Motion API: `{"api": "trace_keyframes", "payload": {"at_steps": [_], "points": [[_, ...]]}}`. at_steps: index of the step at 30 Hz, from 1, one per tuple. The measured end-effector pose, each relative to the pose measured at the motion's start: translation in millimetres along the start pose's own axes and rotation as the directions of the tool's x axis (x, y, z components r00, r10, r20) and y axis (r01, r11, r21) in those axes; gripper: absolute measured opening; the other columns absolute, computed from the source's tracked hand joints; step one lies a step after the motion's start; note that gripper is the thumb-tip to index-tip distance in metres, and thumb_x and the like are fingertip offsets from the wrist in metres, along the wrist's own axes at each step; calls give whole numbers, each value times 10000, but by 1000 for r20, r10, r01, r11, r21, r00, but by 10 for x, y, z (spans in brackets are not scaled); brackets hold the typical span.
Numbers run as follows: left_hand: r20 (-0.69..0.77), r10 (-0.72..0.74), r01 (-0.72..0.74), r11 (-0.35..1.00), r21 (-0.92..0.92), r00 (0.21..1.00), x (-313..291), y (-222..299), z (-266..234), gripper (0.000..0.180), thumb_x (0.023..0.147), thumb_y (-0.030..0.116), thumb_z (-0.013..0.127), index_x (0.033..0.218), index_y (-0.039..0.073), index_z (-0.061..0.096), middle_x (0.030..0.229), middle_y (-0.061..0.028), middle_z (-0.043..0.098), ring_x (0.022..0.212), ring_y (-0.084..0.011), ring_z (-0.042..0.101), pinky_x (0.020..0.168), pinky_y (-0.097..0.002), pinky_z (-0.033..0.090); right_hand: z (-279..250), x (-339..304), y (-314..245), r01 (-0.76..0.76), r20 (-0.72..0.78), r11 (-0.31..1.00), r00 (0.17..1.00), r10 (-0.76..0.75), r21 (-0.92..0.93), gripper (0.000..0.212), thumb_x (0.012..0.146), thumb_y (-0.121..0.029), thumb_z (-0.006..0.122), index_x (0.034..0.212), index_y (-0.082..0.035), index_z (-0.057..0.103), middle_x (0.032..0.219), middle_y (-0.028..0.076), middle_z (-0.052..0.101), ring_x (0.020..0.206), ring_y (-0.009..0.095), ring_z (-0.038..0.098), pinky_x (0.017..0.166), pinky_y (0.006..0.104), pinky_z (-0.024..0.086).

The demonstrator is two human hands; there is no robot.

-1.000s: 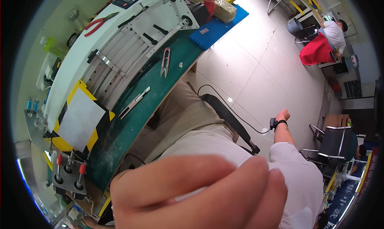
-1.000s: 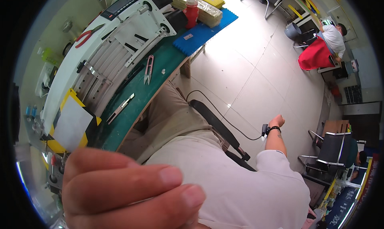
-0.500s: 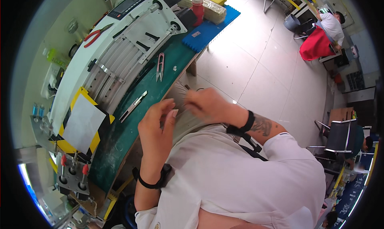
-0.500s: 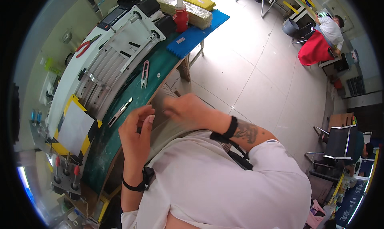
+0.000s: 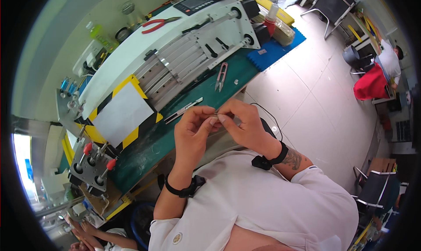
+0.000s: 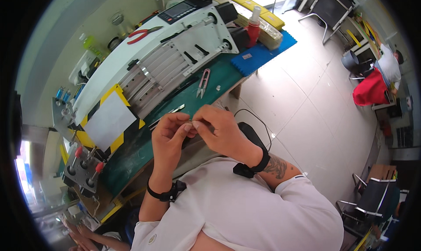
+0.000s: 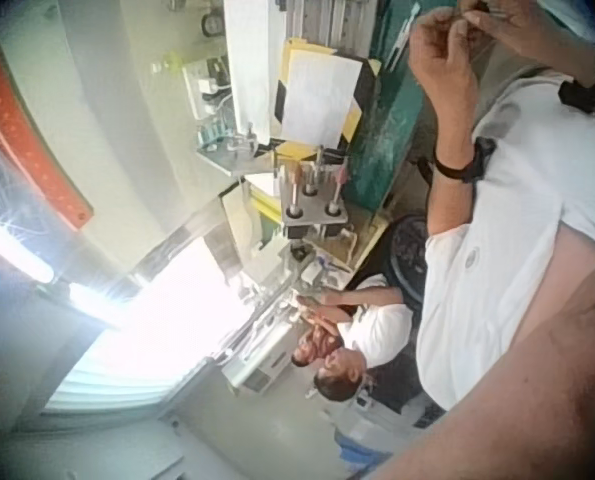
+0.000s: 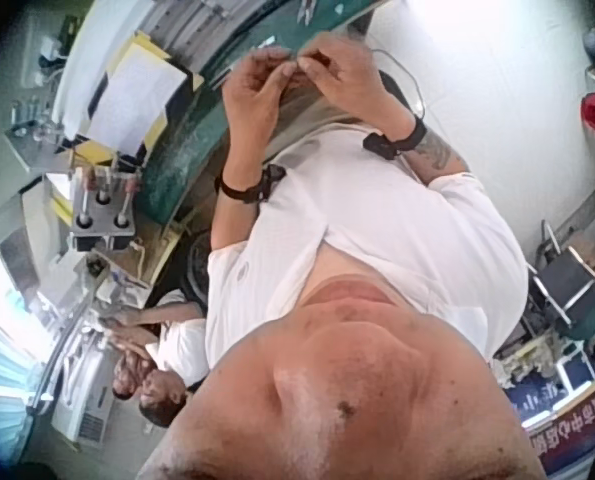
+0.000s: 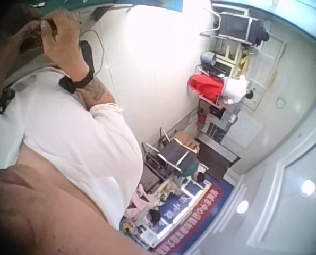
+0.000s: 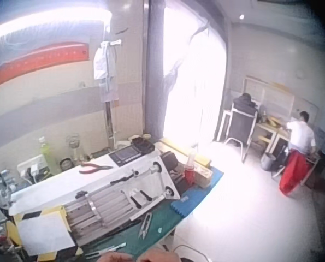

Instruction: Assembling and gluing small components on a mechanical machine fixture using a pen for marking and a glue bottle.

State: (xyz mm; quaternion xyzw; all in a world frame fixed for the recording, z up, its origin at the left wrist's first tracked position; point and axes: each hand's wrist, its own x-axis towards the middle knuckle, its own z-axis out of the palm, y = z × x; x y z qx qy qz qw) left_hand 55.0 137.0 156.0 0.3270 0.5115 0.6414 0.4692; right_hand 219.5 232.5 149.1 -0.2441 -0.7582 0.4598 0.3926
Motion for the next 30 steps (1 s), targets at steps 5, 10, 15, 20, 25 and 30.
{"api": "trace_keyframes", "payload": {"at_steps": [5, 10, 15, 20, 25, 30], "points": [[36, -35, 38, 997, -73, 999, 121, 95, -74, 140, 1092, 66, 766, 1188, -21, 715, 1184, -141, 793, 1007, -189, 799, 852, -305, 638, -2, 282, 58, 184, -156, 975, 967, -203, -128, 19, 1042, -18, 696, 1026, -18, 686, 926, 115, 695, 781, 225, 674, 744, 352, 543], [31, 58, -53, 988, -143, 998, 277, 36, -99, 90, 1101, 63, 718, 1119, 3, 653, 1199, -160, 778, 1045, -189, 783, 894, -315, 620, -588, 1049, -73, -1, -138, 840, 987, -88, -543, 119, 1067, -128, 672, 1025, -25, 628, 773, 209, 721, 737, 420, 758, 677, 501, 572], [54, 41, -31, 982, -184, 998, 494, -101, -73, 74, 1100, 54, 709, 1082, 25, 643, 1093, -99, 762, 927, -144, 738, 830, -297, 591, -630, 1576, -142, 75, 74, 430, 997, -17, -900, 114, 1032, -151, 636, 1068, -43, 649, 829, 225, 763, 817, 456, 780, 748, 563, 614], [95, -49, 62, 989, -132, 994, 681, -187, 32, 162, 1093, 58, 743, 1235, -6, 699, 1066, -104, 783, 902, -150, 761, 807, -288, 612, -730, 1843, -165, 252, 324, 359, 933, 156, -899, 145, 1066, -184, 635, 1047, -42, 657, 823, 231, 730, 842, 480, 746, 777, 580, 575], [83, -57, 63, 995, -78, 995, 944, -192, 190, 297, 1089, 32, 740, 1375, -38, 702, 1113, -130, 809, 921, -177, 790, 822, -303, 642, -775, 1777, -238, 209, 318, 461, 932, 173, -863, 141, 1027, -168, 636, 1019, -35, 679, 863, 236, 756, 892, 469, 762, 800, 597, 580], [32, 16, -12, 994, -109, 999, 1074, 0, 276, 371, 1097, 15, 720, 1455, -49, 652, 1106, -152, 817, 923, -177, 798, 819, -307, 649, -790, 1328, -373, 112, 193, 595, 978, 74, -796, 115, 1097, -152, 583, 1093, -43, 618, 829, 239, 712, 870, 484, 734, 765, 596, 549]]}}
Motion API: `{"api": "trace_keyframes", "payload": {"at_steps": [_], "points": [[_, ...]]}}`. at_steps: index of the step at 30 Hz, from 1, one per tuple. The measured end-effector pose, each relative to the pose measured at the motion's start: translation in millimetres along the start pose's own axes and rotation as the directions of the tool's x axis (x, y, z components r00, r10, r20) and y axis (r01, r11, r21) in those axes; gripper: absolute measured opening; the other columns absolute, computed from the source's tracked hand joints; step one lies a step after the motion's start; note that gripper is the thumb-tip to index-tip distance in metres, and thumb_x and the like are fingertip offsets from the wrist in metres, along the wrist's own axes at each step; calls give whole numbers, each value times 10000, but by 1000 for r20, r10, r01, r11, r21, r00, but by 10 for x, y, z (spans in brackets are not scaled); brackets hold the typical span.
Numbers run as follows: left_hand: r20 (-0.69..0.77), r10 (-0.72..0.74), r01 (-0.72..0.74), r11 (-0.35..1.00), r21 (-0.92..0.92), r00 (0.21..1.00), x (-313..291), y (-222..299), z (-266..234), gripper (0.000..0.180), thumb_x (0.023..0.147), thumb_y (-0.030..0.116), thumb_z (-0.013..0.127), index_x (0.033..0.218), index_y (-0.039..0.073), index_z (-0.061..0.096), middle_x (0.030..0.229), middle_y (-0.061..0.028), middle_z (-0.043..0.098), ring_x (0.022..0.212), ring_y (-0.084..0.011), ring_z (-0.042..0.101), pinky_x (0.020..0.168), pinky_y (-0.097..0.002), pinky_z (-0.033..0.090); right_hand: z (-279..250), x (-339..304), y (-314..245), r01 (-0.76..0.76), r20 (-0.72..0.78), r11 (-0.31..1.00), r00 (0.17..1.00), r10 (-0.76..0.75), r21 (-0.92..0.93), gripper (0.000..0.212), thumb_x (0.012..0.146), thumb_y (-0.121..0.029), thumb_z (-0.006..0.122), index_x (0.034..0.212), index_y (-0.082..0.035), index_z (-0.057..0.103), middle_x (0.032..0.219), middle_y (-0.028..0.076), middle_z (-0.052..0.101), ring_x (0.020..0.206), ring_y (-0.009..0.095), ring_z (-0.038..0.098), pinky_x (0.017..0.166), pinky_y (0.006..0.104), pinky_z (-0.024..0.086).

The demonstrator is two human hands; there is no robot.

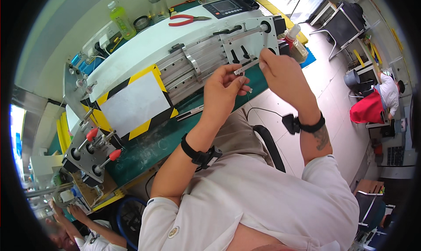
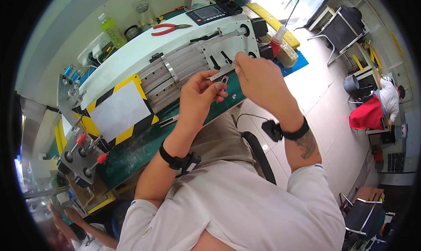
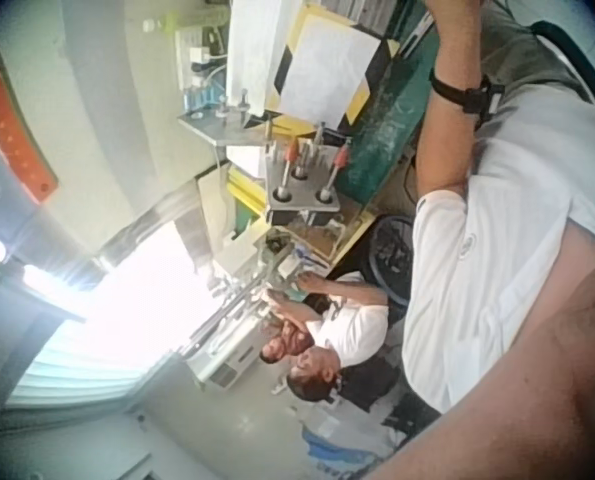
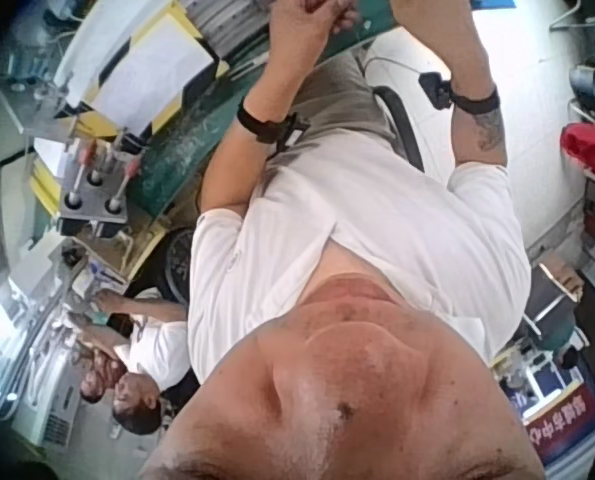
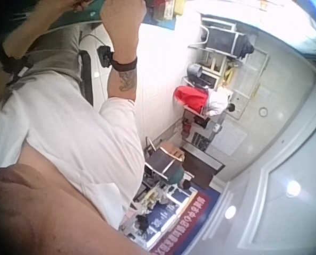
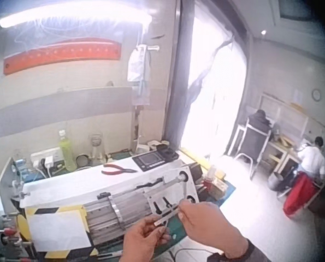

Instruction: Assembling and gluing small components on a mechanical machine fixture using a pen for marking and a glue bottle.

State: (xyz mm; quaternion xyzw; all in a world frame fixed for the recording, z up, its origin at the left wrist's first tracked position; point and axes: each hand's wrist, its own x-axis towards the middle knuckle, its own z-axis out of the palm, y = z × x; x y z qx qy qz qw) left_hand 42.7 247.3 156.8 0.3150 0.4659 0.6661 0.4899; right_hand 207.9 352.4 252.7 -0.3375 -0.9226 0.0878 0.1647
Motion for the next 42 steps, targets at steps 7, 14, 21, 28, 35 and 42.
{"api": "trace_keyframes", "payload": {"at_steps": [7, 14, 21, 28, 35, 42], "points": [[5, -44, 44, 997, -69, 999, -134, 153, -231, 423, 1090, 28, 738, 1491, -61, 635, 1089, -128, 821, 942, -152, 785, 864, -296, 627, -49, -536, -206, -126, -4, 908, 990, 139, 399, 79, 1093, -97, 623, 1063, -27, 605, 816, 204, 657, 732, 419, 651, 691, 450, 505], [500, -314, 221, 946, 238, 807, -1176, 639, -1000, 322, 1016, 40, 805, 1315, -82, 800, 1062, -135, 819, 936, -176, 721, 886, -332, 568, 62, -713, -471, -135, 121, 626, 991, 65, 768, 93, 1084, -64, 637, 1010, -9, 625, 774, 25, 625, 730, 92, 601, 694, 288, 491], [152, 572, -343, 660, -669, 806, -2089, 300, -1605, 503, 1038, 143, 780, 1536, 84, 730, 1424, -214, 758, 844, -177, 632, 714, -332, 510, 404, -498, -1103, 161, -68, 856, 987, -147, 491, 47, 991, -17, 698, 1033, -26, 677, 957, 122, 678, 853, 279, 657, 762, 381, 518], [-265, 183, -293, 832, -472, 947, -2642, 453, -1451, 919, 1031, 209, 656, 1847, 130, 240, 1866, -157, 337, 952, -141, 641, 697, -240, 493, 1064, -100, -2446, 688, -270, 572, 713, -647, 447, 268, 814, -89, 822, 1058, -65, 714, 1003, 114, 674, 1012, 342, 654, 920, 492, 511], [-460, 51, -264, 872, -411, 887, -2571, 605, -1474, 862, 1075, 256, 653, 1813, 27, 270, 1755, -154, 492, 925, -135, 656, 639, -252, 472, 1394, 204, -2738, 774, -218, 516, 610, -762, 366, 264, 756, -166, 827, 952, -81, 673, 930, 96, 629, 933, 333, 635, 821, 447, 502], [-404, 107, 39, 940, 339, 908, -2458, 997, -1661, 292, 1125, 154, 691, 1344, -22, 773, 1095, -109, 830, 690, -140, 642, 622, -308, 514, 1232, 208, -2209, 677, -195, 629, 724, -661, 383, 148, 906, -13, 750, 1032, -44, 680, 1001, 135, 645, 977, 385, 636, 863, 493, 519]]}}
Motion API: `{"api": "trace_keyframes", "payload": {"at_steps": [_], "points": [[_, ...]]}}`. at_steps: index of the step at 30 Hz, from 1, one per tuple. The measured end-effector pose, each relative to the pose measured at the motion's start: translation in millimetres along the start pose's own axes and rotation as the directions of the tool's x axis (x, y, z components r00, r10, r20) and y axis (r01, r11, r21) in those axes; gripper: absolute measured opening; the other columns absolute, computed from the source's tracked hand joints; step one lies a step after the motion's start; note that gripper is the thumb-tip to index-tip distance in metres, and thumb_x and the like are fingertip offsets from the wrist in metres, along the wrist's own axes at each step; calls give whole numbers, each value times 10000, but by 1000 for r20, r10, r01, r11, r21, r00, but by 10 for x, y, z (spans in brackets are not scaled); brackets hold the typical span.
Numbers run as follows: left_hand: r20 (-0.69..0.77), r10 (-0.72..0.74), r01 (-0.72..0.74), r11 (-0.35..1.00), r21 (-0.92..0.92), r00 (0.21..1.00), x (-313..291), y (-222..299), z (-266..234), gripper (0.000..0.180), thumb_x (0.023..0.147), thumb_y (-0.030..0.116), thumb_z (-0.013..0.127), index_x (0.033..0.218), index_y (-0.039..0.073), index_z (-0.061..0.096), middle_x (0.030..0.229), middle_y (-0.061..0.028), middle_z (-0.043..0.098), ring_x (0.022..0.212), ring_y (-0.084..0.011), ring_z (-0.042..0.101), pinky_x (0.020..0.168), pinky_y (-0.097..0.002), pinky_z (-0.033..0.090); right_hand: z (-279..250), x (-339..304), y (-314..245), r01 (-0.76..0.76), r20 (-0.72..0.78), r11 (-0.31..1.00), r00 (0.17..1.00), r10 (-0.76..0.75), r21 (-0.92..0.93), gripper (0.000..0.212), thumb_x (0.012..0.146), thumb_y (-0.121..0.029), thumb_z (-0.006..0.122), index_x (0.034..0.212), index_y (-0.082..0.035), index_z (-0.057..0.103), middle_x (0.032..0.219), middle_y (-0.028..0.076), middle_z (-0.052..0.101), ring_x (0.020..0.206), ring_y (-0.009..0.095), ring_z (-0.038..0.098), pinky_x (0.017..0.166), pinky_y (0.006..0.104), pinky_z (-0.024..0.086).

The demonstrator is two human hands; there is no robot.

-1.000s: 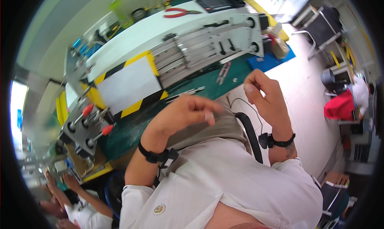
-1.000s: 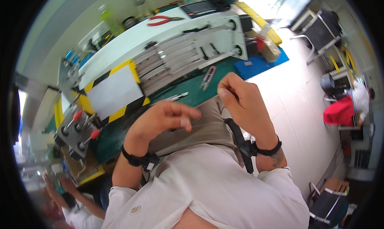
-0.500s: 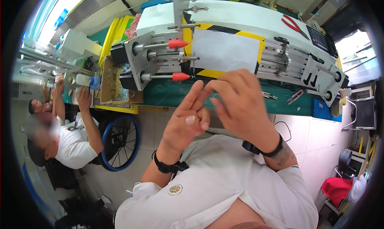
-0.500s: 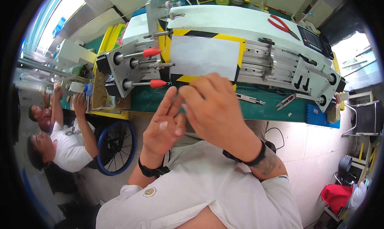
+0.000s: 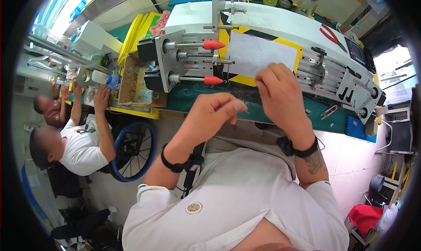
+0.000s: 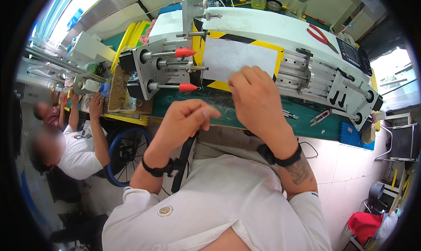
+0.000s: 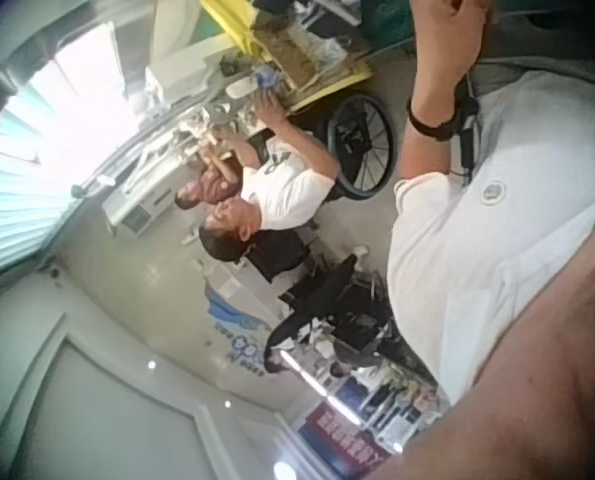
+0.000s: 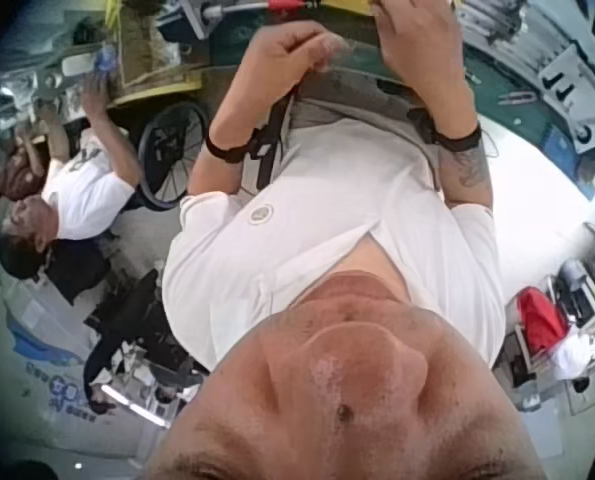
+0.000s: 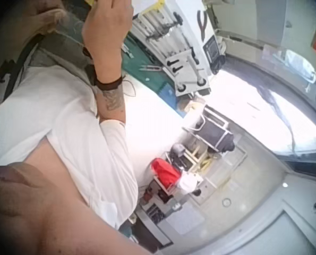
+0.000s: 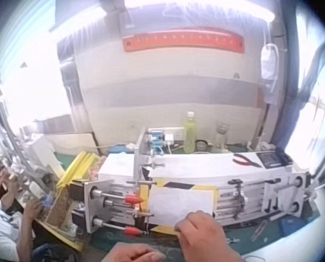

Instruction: Assembling and gluing small components on a mechanical machine fixture using a pen for marking and a glue bottle.

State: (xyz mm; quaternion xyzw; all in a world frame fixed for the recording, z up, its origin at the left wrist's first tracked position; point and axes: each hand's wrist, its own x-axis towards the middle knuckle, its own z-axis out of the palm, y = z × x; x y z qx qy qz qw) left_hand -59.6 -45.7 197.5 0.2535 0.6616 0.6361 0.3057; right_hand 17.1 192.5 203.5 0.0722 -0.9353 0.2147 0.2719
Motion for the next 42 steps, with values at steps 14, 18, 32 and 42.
{"api": "trace_keyframes", "payload": {"at_steps": [14, 18, 32, 42], "points": [[317, 655, -495, 102, 863, 687, 424, 249, -232, 316, 818, -7, 777, 1099, 116, 855, 999, -55, 604, 898, -257, 690, 713, -391, 576, 79, -222, -228, -35, -17, 978, 999, 39, 207, 445, 920, -33, 750, 1359, -35, 685, 1319, 166, 699, 1233, 394, 636, 1067, 498, 483], [147, 830, -439, 128, 889, 539, 193, -382, -98, 475, 725, 5, 819, 1182, 132, 852, 1014, -54, 556, 880, -259, 603, 707, -368, 520, 232, -122, -239, 2, -29, 926, 1000, 9, 378, 407, 965, -122, 736, 1367, -61, 726, 1418, 171, 655, 1326, 395, 590, 1127, 526, 434], [-176, 657, -266, 515, 815, 733, 340, 29, 206, 201, 948, 60, 833, 1147, 44, 816, 971, -103, 607, 935, -316, 610, 833, -443, 498, 360, -227, -299, -52, -23, 983, 999, 49, -178, 548, 921, -201, 811, 1465, -239, 764, 1843, 174, 361, 1711, 426, 267, 1368, 657, 105], [-352, 736, -189, 541, 820, 578, 121, -246, 1, 64, 995, 1, 792, 1005, 48, 750, 887, -71, 605, 763, -242, 566, 683, -373, 459, 313, -241, -274, -57, 18, 985, 998, 61, -164, 604, 914, -161, 780, 1512, -241, 752, 1828, 198, 381, 1702, 440, 285, 1370, 667, 112]]}}
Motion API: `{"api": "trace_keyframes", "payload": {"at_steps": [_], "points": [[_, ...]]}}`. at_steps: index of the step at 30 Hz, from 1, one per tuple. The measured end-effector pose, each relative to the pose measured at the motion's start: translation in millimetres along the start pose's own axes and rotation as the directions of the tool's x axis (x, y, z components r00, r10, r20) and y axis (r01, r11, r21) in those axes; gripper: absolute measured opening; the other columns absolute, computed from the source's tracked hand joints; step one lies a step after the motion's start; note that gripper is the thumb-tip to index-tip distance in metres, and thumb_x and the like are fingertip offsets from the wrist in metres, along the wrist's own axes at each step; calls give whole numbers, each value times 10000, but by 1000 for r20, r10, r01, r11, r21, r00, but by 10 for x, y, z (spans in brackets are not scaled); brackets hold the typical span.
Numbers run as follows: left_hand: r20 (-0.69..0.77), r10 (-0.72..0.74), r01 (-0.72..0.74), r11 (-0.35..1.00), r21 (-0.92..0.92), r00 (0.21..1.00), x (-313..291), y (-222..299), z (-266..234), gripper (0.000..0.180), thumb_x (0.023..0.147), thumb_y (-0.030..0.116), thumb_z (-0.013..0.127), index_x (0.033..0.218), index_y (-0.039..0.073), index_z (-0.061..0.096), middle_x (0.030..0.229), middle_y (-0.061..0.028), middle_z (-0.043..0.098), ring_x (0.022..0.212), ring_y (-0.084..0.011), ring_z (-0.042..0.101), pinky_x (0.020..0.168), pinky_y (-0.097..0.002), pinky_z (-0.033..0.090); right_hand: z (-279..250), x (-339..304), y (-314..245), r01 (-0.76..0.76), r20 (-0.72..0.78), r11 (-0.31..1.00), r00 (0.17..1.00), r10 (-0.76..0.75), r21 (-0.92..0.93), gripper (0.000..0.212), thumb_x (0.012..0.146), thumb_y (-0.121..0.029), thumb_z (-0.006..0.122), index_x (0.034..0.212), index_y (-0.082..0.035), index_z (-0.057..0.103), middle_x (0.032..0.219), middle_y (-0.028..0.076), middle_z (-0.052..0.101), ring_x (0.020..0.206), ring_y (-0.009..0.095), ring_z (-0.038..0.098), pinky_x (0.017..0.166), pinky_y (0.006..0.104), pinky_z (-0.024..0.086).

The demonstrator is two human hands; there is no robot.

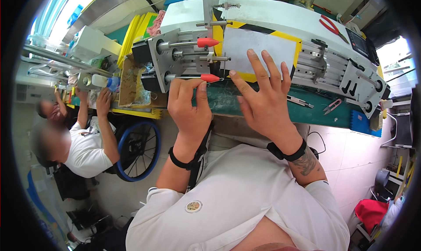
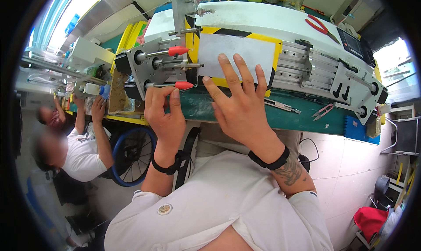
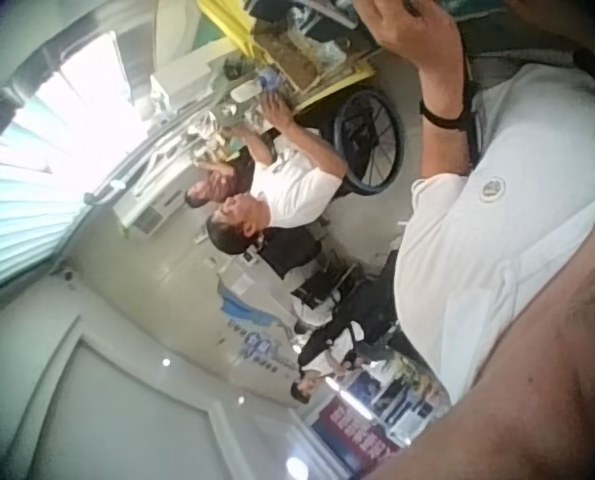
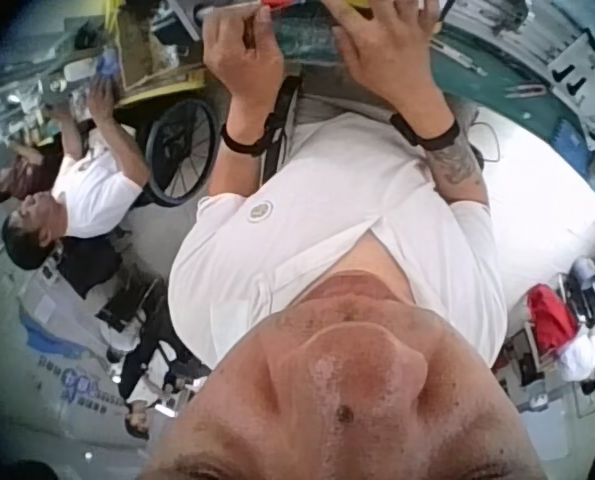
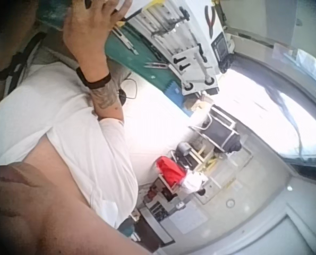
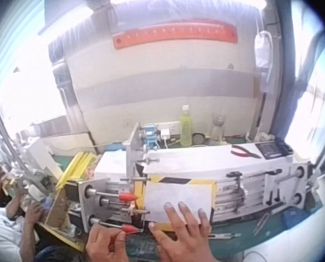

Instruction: Assembling and gluing small components on a mechanical machine fixture using a pen for marking and a glue bottle.

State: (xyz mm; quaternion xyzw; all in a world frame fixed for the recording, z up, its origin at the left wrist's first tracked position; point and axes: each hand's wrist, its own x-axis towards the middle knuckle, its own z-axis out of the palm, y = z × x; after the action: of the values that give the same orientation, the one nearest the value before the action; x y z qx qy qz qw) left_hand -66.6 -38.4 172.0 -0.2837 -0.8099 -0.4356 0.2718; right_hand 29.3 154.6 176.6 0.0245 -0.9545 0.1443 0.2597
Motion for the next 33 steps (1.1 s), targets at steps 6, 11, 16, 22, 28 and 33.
{"api": "trace_keyframes", "payload": {"at_steps": [6, 11, 16, 22, 28, 33], "points": [[3, -141, 141, 989, -40, 990, -170, -44, 16, 65, 1022, -3, 767, 988, 36, 727, 867, -31, 567, 690, -145, 479, 619, -327, 396, 22, -51, 3, -2, 15, 1000, 1000, 2, 24, 585, 926, -159, 766, 1508, -222, 752, 1809, 192, 410, 1691, 435, 310, 1372, 669, 115], [61, -302, 307, 914, -265, 951, -309, -91, 109, 55, 1048, 39, 760, 1012, 30, 720, 862, 13, 552, 677, -92, 462, 579, -305, 364, -70, -166, 95, 0, -7, 999, 1000, 0, 39, 510, 901, -176, 805, 1411, -166, 785, 1753, 187, 484, 1669, 412, 361, 1361, 672, 152], [875, -153, 882, -29, -470, 460, -226, -31, 156, 299, 1140, 266, 643, 943, 70, 534, 846, 0, 489, 703, -91, 455, 577, -233, 364, -353, -589, 489, 10, -242, 997, 970, 10, 80, 435, 815, -88, 758, 1242, -132, 829, 1503, 147, 697, 1477, 388, 580, 1324, 617, 292], [912, 119, 693, 614, -379, 393, -160, 686, 573, 449, 1178, 408, 577, 1123, -8, 737, 977, -53, 691, 883, -144, 667, 760, -282, 492, -1094, -1680, 1511, -407, -654, 913, 697, 292, -25, 332, 836, 18, 681, 1084, -127, 848, 1284, 108, 766, 1183, 330, 679, 1074, 480, 470], [769, 567, 308, 706, -638, 296, -280, 1662, 1584, 471, 1009, 115, 767, 1465, 11, 706, 1442, -179, 737, 1281, -309, 724, 1134, -410, 551, -1901, -3721, 3111, -823, -812, 487, 54, 581, 293, 223, 1014, -23, 670, 1213, -22, 770, 1143, 135, 801, 1078, 250, 761, 1007, 405, 590], [556, 793, -208, 604, -769, 248, -542, 2141, 2558, 749, 904, 67, 811, 1625, 93, 610, 1713, -163, 570, 1329, -406, 657, 1202, -520, 497, -2032, -4162, 3865, -885, -777, 407, 89, 623, 225, 205, 1053, -109, 686, 1203, -1, 776, 1126, 154, 836, 1045, 275, 802, 989, 401, 625]]}}
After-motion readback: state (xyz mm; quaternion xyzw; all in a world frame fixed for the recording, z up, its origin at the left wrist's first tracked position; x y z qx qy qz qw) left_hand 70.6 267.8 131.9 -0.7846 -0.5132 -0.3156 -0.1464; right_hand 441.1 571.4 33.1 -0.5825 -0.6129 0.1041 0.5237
